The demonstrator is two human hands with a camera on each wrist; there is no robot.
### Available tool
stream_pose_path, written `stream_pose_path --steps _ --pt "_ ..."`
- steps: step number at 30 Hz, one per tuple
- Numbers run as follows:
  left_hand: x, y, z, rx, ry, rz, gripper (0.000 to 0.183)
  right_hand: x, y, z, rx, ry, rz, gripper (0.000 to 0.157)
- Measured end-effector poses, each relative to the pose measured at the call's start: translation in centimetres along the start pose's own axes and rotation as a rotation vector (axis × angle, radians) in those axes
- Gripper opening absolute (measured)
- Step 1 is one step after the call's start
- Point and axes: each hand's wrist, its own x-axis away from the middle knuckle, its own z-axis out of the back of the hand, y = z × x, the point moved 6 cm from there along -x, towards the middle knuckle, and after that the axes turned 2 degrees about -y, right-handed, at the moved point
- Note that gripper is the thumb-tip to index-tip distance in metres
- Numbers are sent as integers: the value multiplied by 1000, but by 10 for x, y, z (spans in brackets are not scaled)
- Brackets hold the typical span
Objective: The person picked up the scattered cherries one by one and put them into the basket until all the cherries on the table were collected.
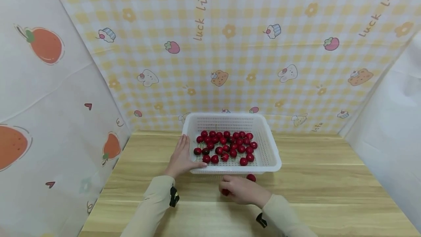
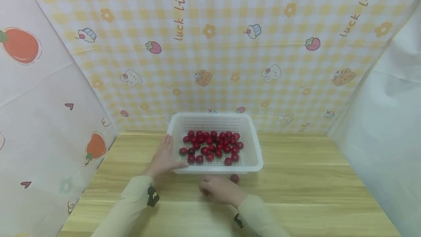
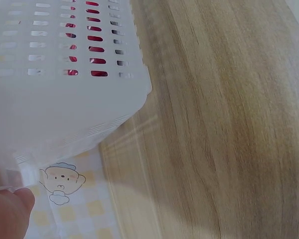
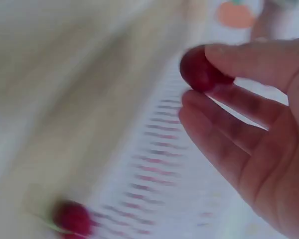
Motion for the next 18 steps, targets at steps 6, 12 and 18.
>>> stream_pose_path --steps 6,12,18 --pt "0 -1 3 0 20 -1 129 -3 -18 83 1 -22 116 17" --pt "2 1 5 30 2 4 128 -35 14 142 95 -48 36 25" --pt "3 4 3 19 -7 5 127 -72 70 130 206 -200 -100 23"
